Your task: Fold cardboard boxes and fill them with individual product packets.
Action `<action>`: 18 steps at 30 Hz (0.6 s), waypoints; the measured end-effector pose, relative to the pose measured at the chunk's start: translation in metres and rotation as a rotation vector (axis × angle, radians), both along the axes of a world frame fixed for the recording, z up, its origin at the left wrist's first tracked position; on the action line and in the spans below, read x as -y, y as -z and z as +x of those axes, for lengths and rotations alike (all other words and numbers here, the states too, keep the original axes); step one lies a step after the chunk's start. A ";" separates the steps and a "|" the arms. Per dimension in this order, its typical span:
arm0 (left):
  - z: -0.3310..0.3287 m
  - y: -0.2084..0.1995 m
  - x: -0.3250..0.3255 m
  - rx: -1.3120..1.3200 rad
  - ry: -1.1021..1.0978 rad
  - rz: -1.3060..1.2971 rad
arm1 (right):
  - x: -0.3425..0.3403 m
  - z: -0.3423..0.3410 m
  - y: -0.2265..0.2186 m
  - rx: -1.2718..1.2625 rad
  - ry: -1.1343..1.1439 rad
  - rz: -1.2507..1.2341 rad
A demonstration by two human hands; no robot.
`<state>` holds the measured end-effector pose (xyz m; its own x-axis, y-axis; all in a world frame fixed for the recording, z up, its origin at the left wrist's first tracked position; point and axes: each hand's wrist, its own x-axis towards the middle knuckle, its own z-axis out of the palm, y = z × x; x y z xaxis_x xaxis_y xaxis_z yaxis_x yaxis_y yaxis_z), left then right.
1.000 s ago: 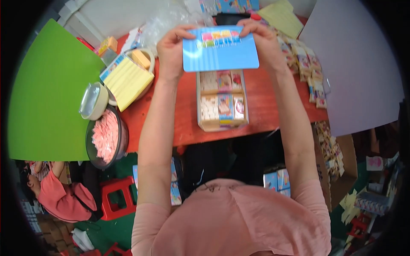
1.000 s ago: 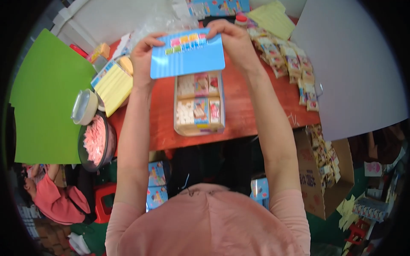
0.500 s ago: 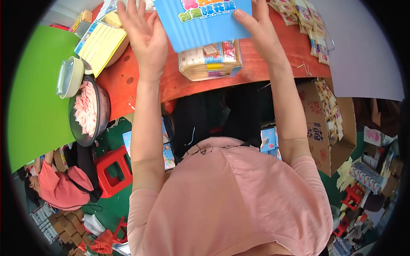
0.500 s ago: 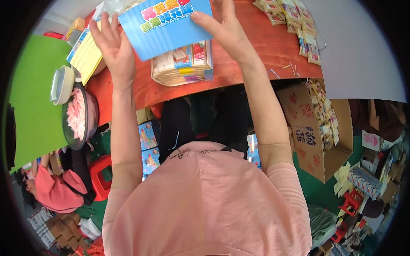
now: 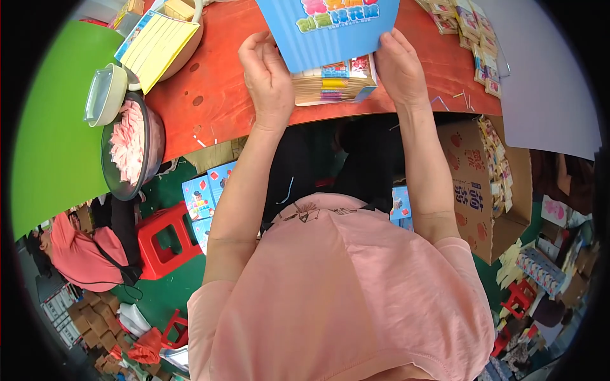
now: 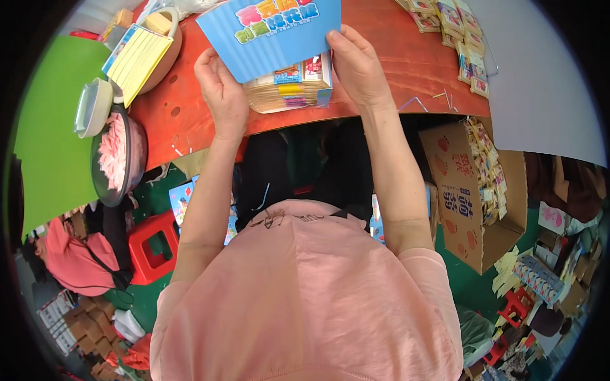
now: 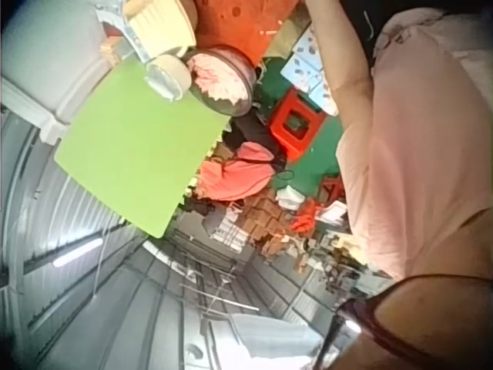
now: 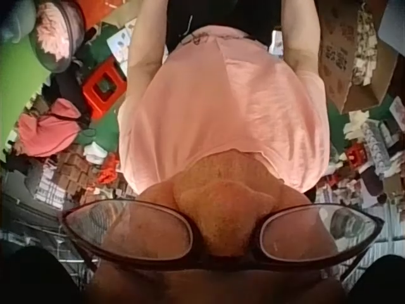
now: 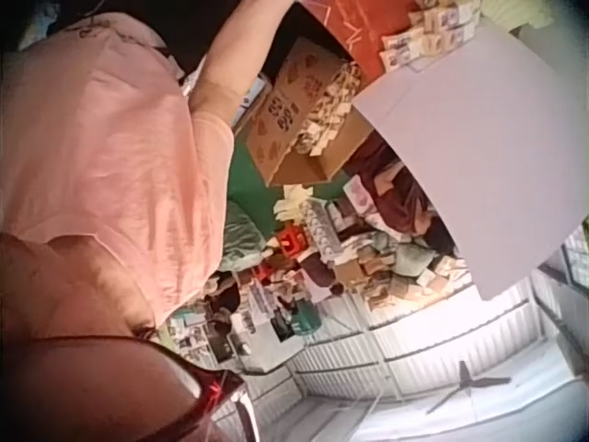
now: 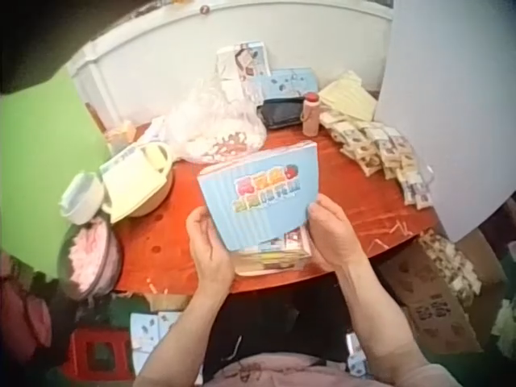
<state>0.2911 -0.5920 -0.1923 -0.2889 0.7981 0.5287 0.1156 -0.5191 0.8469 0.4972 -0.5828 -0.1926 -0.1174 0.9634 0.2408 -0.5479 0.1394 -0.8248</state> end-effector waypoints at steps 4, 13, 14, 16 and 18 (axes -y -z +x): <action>0.003 0.008 -0.001 -0.140 -0.169 0.018 | 0.005 0.010 0.005 0.322 -0.031 0.113; 0.000 0.022 -0.003 0.115 -0.011 -0.057 | 0.018 0.014 0.015 0.354 -0.007 0.368; -0.001 0.023 -0.002 0.116 -0.016 -0.046 | 0.027 0.004 0.016 0.464 0.149 0.364; -0.002 0.023 -0.001 0.118 -0.019 -0.035 | 0.042 -0.010 0.014 0.574 0.307 0.358; -0.002 0.022 -0.001 -0.050 -0.072 0.064 | 0.052 -0.019 0.011 0.565 0.490 0.410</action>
